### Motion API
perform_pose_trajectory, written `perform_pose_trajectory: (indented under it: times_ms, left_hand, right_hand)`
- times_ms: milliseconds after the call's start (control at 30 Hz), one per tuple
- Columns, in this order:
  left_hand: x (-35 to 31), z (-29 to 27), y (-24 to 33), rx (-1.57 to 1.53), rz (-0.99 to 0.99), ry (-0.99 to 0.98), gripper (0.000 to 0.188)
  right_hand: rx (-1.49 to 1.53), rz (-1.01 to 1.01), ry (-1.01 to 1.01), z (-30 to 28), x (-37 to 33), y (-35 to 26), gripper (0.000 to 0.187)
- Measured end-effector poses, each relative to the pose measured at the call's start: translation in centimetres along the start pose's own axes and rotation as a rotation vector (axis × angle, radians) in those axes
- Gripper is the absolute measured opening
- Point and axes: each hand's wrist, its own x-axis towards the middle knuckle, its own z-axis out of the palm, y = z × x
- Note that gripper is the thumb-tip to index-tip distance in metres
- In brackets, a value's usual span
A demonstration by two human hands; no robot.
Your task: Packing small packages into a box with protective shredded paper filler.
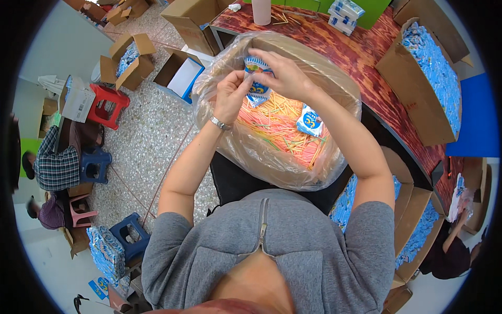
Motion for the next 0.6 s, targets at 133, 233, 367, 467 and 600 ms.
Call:
perform_pose_trajectory:
  times_ms: [133,233,367,467,600]
  left_hand:
    - [0.2,-1.2,-0.7,0.442,0.138,0.176,0.018]
    - [-0.1,-1.9,-0.4,0.491,0.100,0.074,0.017]
    - [0.5,-0.9,-2.1,0.951,0.146,-0.409,0.018]
    - [0.7,0.7,-2.7,1.412,-0.033,-0.891,0.022]
    - [2.2,-0.5,-6.1,1.475,-0.018,-0.995,0.026]
  right_hand:
    - [0.153,0.214,-0.142,2.0,-0.6,3.3,0.032]
    - [0.009,0.138,-0.327,5.8,-1.6,7.4,0.035]
    - [-0.157,0.092,-0.237,8.6,-3.0,10.9,0.043]
    - [-0.207,0.056,-0.090,7.8,-3.5,9.8,0.044]
    - [-0.355,0.214,-0.254,1.4,-6.7,9.7,0.037]
